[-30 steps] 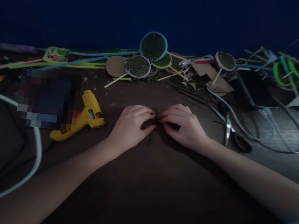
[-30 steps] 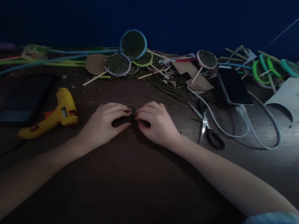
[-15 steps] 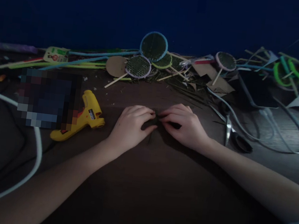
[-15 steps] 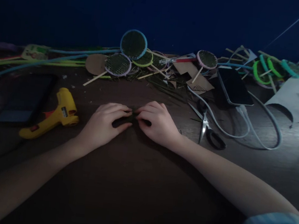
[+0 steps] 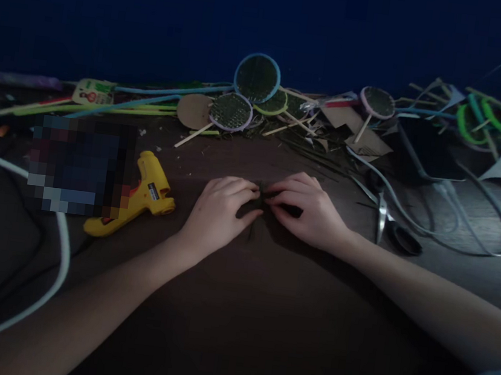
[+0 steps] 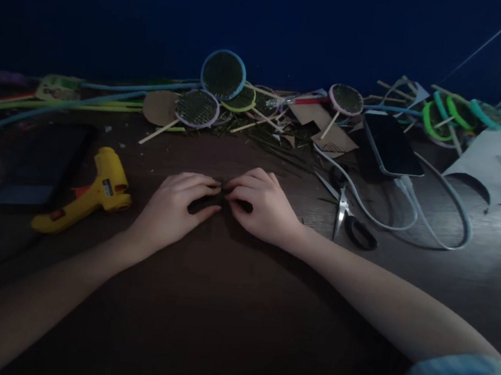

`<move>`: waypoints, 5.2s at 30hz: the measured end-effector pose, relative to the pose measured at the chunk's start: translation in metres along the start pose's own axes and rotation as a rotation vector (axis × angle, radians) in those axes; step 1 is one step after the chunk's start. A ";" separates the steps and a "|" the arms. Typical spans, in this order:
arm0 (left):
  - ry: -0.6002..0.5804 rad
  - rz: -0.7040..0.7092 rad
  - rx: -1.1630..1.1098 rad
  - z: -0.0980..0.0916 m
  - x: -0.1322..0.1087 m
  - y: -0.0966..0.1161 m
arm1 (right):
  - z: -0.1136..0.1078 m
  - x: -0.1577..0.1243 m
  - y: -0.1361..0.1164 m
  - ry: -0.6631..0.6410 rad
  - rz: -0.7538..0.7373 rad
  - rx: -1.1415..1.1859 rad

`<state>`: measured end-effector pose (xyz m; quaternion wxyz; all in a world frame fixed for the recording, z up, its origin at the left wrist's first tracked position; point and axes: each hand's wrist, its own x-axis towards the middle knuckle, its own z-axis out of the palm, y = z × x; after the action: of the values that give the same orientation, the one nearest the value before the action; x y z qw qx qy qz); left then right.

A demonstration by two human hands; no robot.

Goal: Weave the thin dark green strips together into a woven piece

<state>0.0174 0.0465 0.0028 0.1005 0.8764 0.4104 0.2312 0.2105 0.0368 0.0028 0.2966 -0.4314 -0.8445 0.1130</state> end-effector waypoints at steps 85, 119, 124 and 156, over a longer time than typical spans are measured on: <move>-0.058 -0.070 0.027 -0.001 0.003 0.001 | 0.005 -0.002 0.002 -0.021 -0.071 -0.043; -0.030 -0.006 0.091 0.000 0.001 0.001 | 0.003 0.001 0.002 0.033 0.027 0.031; -0.033 -0.011 0.095 0.001 0.001 0.001 | 0.002 0.002 0.000 0.000 0.074 0.057; -0.044 -0.047 -0.008 -0.002 0.003 -0.001 | 0.002 0.003 0.002 -0.012 0.091 0.089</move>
<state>0.0175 0.0491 0.0049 0.1186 0.8710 0.4275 0.2110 0.2094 0.0405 0.0013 0.3049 -0.4551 -0.8199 0.1664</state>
